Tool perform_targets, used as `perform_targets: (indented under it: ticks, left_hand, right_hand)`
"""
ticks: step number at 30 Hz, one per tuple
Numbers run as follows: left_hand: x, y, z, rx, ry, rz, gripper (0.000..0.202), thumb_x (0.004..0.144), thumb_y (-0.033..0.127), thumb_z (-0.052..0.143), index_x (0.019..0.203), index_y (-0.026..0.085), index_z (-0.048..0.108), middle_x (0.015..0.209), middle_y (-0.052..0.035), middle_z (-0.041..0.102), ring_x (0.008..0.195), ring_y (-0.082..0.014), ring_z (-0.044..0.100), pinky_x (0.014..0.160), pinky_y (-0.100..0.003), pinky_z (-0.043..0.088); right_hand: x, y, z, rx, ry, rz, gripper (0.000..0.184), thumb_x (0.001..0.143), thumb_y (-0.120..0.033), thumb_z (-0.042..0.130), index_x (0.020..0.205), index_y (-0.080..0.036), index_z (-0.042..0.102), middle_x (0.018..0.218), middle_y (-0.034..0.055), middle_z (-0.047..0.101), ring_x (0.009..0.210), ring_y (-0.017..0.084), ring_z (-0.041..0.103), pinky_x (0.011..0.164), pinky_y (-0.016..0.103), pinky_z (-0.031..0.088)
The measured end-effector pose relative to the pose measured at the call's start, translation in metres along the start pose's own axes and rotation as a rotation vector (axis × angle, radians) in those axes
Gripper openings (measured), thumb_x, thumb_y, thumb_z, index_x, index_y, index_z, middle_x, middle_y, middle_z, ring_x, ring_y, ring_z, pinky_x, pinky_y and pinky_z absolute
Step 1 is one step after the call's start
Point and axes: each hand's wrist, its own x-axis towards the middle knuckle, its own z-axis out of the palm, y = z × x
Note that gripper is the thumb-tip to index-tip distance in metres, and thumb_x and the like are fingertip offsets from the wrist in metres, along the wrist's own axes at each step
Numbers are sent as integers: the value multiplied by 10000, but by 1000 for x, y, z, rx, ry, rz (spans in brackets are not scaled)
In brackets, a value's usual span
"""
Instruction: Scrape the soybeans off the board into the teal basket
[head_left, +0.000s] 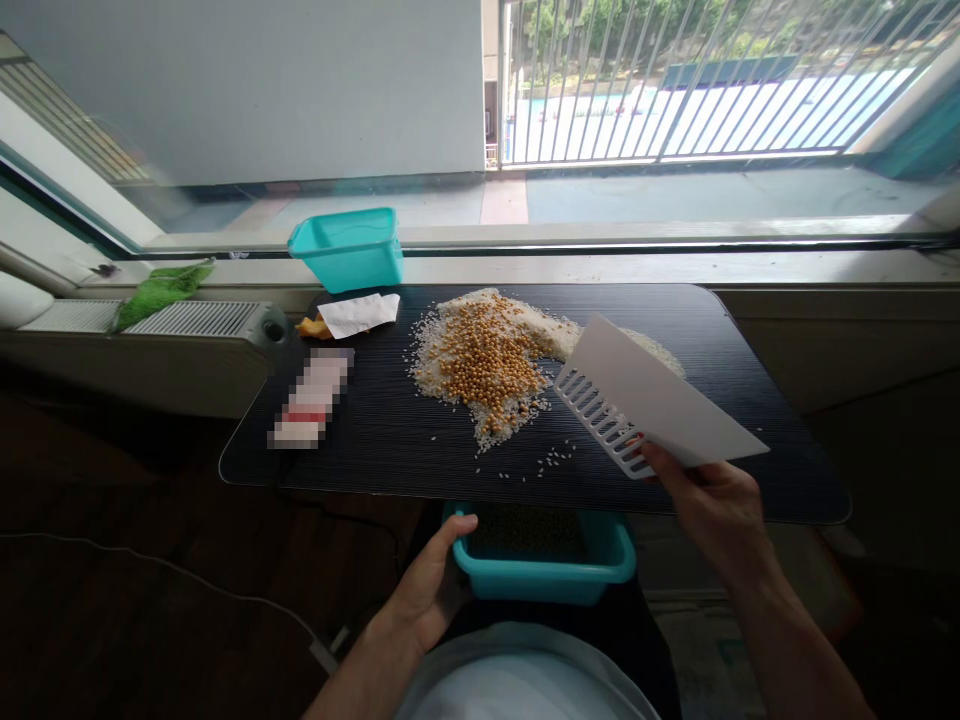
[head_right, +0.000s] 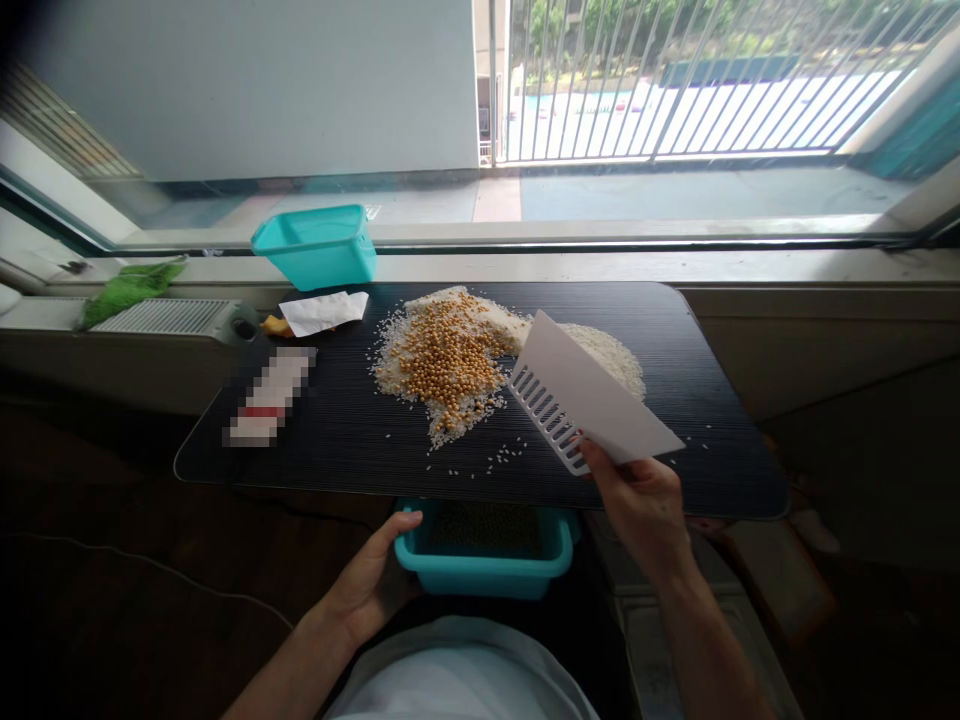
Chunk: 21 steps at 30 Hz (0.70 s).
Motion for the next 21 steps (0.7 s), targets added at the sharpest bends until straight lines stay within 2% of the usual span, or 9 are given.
perform_targets:
  ticks: [7,12,19,21]
  left_hand:
    - [-2,0,0,1,6,0,391,814,313,641,1171,158,602,969,-88,747,909,-246,693,798,-332,530]
    - [-2,1,-1,4,-5,2,391,828,319,622,1183,157,597,982,-87,747,939,-247,685,812,-330,522]
    - [-1,2,-2,3,-32,-5,423,833,312,611,1221,146,580,1021,-92,742,985,-252,676,849,-332,508]
    - [-1,2,-3,-5,-48,-5,439,833,315,607,1234,141,571,1031,-94,740,999,-257,673,863,-338,503]
  right_hand:
    - [6,-2,19,28,-215,-39,339,658,-499,757,807,-199,812,805,45,792,849,328,746,775,383,603]
    - [4,0,22,2,-291,-86,368,685,-514,736,864,-202,813,867,52,792,880,338,740,790,414,600]
    - [-9,-19,19,16,-332,-84,374,718,-480,729,963,-206,801,914,40,790,906,317,738,860,421,584]
    - [-8,-22,18,10,-353,-123,382,717,-474,732,979,-204,797,919,39,789,900,314,740,861,419,586]
